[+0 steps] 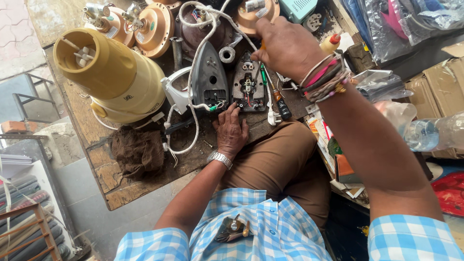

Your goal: The person repairs a disassembled electric iron by manipulating internal wires and components with a screwdriver. They adjust connections within the iron's base and handle the power cord while seated at a cluttered workbench.

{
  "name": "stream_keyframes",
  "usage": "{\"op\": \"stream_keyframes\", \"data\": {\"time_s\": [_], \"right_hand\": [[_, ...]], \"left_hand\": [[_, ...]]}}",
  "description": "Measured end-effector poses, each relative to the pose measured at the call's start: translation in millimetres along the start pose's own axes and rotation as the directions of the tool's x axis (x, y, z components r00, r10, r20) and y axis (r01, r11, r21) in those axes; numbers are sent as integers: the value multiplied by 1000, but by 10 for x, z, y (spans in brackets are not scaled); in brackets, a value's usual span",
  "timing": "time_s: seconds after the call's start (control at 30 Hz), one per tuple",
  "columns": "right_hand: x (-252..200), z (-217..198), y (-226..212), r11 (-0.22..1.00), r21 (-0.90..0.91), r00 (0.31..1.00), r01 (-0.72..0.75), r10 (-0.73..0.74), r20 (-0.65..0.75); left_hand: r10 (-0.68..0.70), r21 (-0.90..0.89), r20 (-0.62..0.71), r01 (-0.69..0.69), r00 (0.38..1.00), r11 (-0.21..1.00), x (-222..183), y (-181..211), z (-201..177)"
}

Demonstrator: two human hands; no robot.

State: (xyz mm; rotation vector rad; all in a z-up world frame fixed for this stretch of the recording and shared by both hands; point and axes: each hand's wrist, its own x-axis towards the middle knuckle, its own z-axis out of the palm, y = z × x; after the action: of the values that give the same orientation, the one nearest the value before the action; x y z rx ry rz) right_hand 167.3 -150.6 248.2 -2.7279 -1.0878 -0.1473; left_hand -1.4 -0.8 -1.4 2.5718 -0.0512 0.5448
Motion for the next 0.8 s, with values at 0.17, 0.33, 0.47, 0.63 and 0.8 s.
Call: {"op": "stream_keyframes", "data": {"time_s": [0.17,0.33,0.47,0.63,0.8], "right_hand": [[-55,11,-109,991,133,986,-8,30,-165],[-88,-82,-168,986,145,966,82,-43,-255],[-51,-29,-239,980,162,963,115,-71,-259],[-33,107,-276,972,203,969,119,-69,-235],[-9,170,-266,975,199,971,100,-52,-231]], "left_hand": [[-10,-6,12,10,1000,1000,6,-17,7],[-7,7,21,7,1000,1000,1,-5,-13],[-3,-4,10,3,1000,1000,9,2,-25],[4,-20,-9,-4,1000,1000,8,1,-25],[8,-24,-15,-8,1000,1000,7,-2,-18]]}}
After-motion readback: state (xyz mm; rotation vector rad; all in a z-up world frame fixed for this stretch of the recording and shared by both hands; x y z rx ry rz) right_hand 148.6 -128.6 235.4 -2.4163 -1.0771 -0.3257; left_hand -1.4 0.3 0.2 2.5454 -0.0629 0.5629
